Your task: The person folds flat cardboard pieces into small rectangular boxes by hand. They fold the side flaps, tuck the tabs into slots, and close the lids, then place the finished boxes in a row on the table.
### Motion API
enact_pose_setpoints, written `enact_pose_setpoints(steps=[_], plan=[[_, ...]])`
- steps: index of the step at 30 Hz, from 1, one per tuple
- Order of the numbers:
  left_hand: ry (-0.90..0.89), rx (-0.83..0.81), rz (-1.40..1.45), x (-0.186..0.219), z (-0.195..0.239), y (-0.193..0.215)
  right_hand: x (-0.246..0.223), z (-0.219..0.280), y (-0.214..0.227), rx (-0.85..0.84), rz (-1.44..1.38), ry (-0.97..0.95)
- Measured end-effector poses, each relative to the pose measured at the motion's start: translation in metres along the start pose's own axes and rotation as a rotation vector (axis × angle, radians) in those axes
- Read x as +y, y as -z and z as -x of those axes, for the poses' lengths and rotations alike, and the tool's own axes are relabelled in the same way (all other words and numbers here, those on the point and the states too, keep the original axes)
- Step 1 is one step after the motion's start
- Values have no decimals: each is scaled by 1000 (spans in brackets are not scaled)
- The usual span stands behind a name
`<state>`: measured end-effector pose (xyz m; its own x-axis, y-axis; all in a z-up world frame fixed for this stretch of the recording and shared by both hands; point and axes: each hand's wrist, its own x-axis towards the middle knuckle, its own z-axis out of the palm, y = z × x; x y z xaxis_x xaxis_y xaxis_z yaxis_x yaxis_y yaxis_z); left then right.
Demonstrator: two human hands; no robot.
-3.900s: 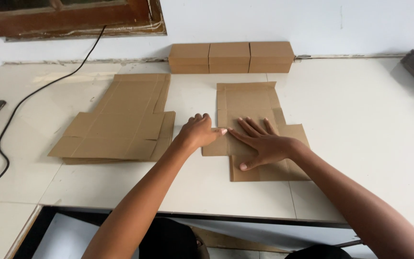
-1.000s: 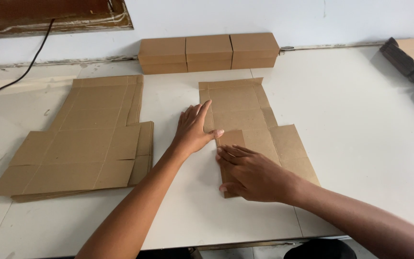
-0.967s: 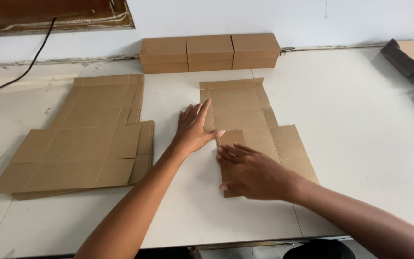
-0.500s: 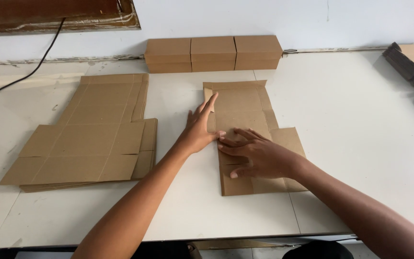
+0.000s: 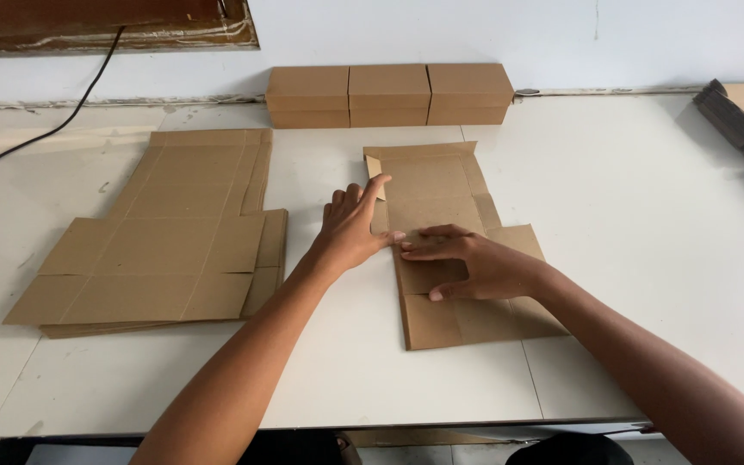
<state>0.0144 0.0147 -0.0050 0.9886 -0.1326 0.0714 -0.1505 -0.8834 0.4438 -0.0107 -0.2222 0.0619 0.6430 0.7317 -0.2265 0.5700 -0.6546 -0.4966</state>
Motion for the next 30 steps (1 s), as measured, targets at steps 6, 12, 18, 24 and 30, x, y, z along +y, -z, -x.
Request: enact_pose_setpoints(steps=[6,12,18,24,30], plan=[[42,-20,247,13,16,18,-7,-1,-8,11,-18,-64],[13,23,531,31,25,28,-15,2,1,-42,-76,-28],[-149,-68,376,15,8,11,-6,3,4,-74,-79,-12],[-195,32,205,-3,-11,-7,-18,6,11,-131,-34,-41],[-289,98,262,-9,-19,-11,-3,0,10,-153,-108,-78]])
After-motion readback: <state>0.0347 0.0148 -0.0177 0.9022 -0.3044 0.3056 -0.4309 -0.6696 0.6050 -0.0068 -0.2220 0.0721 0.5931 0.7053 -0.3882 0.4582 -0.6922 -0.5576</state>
